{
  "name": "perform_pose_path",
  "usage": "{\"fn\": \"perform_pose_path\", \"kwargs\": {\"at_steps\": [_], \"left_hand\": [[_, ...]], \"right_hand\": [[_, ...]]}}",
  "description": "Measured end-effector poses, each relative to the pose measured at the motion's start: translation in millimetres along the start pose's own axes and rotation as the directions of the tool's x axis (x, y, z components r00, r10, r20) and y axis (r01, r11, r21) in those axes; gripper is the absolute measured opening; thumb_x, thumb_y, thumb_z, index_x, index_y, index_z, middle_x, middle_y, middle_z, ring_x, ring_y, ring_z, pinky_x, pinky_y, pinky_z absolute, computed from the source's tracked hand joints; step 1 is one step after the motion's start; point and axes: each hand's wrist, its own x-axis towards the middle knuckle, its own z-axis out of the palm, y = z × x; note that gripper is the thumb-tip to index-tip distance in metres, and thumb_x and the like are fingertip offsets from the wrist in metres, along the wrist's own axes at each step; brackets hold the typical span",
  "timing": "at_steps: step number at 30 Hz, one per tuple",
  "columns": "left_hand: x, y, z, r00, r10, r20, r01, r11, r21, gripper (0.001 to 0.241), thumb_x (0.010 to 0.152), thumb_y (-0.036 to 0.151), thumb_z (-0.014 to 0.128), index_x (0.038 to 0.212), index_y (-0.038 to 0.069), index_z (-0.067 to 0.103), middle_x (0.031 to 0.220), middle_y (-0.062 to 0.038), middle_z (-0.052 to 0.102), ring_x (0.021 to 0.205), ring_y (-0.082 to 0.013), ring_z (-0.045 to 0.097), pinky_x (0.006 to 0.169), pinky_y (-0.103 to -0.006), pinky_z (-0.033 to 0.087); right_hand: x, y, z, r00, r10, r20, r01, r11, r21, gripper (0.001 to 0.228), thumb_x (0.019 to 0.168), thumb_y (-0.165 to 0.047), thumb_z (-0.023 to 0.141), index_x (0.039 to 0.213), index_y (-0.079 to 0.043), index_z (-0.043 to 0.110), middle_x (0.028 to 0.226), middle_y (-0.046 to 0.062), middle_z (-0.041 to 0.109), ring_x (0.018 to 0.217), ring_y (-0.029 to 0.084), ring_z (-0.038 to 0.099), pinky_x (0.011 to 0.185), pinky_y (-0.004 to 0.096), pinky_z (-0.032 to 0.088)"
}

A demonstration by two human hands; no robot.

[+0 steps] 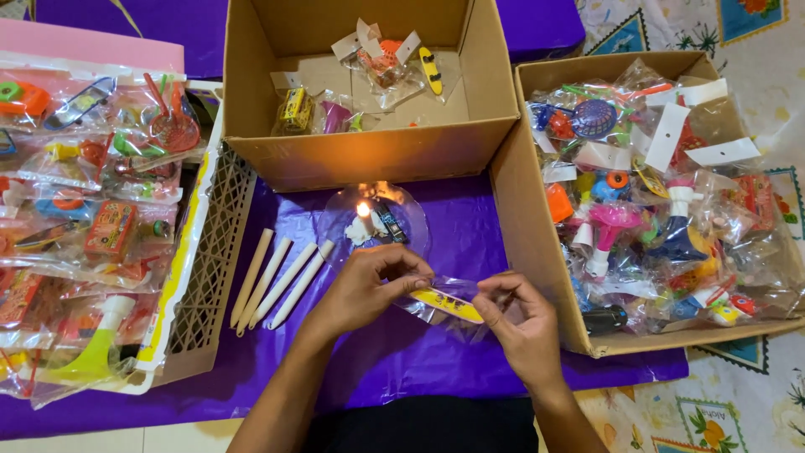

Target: Sealing small plastic bags containing toys by melting the edges over a candle flame and pressing them together.

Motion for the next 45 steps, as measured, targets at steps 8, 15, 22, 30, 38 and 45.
{"fn": "perform_pose_path", "kwargs": {"at_steps": [8, 15, 22, 30, 38, 45], "left_hand": [[-21.6, -4.0, -0.8, 0.979, -0.168, 0.118, 0.188, 0.966, -0.178, 0.009, 0.088, 0.005, 0.078, 0.097, 0.007, 0.076, 0.083, -0.004, 0.076, 0.075, -0.0112, 0.072, 0.066, -0.0227, 0.057], [-32.6, -5.3, 0.2, 0.964, -0.259, 0.066, 0.267, 0.948, -0.173, 0.018, 0.091, 0.010, 0.076, 0.108, 0.009, 0.071, 0.085, 0.000, 0.072, 0.075, -0.0073, 0.066, 0.068, -0.0219, 0.054], [-35.0, -22.4, 5.0, 0.974, -0.223, 0.041, 0.227, 0.967, -0.120, 0.011, 0.093, 0.017, 0.072, 0.098, 0.009, 0.079, 0.088, -0.001, 0.077, 0.077, -0.0096, 0.068, 0.068, -0.0248, 0.053], [-28.0, -21.5, 9.4, 0.976, -0.178, 0.126, 0.188, 0.979, -0.075, 0.029, 0.095, 0.012, 0.067, 0.125, 0.009, 0.068, 0.091, 0.000, 0.076, 0.086, -0.0117, 0.073, 0.079, -0.0273, 0.057], [-20.9, -14.6, 12.2, 0.972, -0.229, 0.053, 0.233, 0.970, -0.070, 0.033, 0.091, 0.017, 0.070, 0.124, 0.013, 0.067, 0.089, 0.003, 0.071, 0.072, -0.0066, 0.063, 0.064, -0.0230, 0.051], [-27.3, -44.5, 28.4, 0.973, -0.230, 0.020, 0.219, 0.890, -0.401, 0.019, 0.090, 0.011, 0.077, 0.108, 0.004, 0.073, 0.087, -0.002, 0.072, 0.079, -0.0075, 0.066, 0.074, -0.0209, 0.056]], "right_hand": [[7.4, -11.8, 10.2, 0.904, 0.236, 0.356, -0.162, 0.960, -0.227, 0.030, 0.080, -0.014, 0.083, 0.110, -0.014, 0.079, 0.088, 0.000, 0.076, 0.081, 0.009, 0.070, 0.073, 0.023, 0.054], [7.9, 1.5, 25.6, 0.880, 0.192, 0.434, -0.074, 0.959, -0.273, 0.016, 0.085, -0.019, 0.079, 0.100, -0.013, 0.077, 0.082, -0.003, 0.076, 0.076, 0.007, 0.068, 0.068, 0.024, 0.052], [7.3, 6.5, 27.3, 0.850, 0.314, 0.424, -0.229, 0.944, -0.238, 0.014, 0.088, -0.018, 0.078, 0.101, -0.012, 0.076, 0.086, -0.002, 0.071, 0.075, 0.007, 0.062, 0.064, 0.023, 0.049], [11.0, 6.2, 30.5, 0.790, 0.401, 0.463, -0.273, 0.907, -0.320, 0.016, 0.091, -0.024, 0.073, 0.104, -0.015, 0.071, 0.097, -0.003, 0.077, 0.089, 0.008, 0.071, 0.079, 0.025, 0.055], [7.3, 26.4, 28.2, 0.922, 0.193, 0.337, -0.186, 0.981, -0.053, 0.003, 0.093, -0.012, 0.070, 0.095, -0.009, 0.069, 0.082, 0.000, 0.067, 0.073, 0.007, 0.061, 0.065, 0.023, 0.049], [4.6, 24.6, 25.0, 0.939, 0.123, 0.322, -0.146, 0.988, 0.047, 0.014, 0.091, -0.012, 0.072, 0.102, -0.007, 0.066, 0.094, 0.003, 0.069, 0.087, 0.011, 0.068, 0.079, 0.025, 0.057]]}}
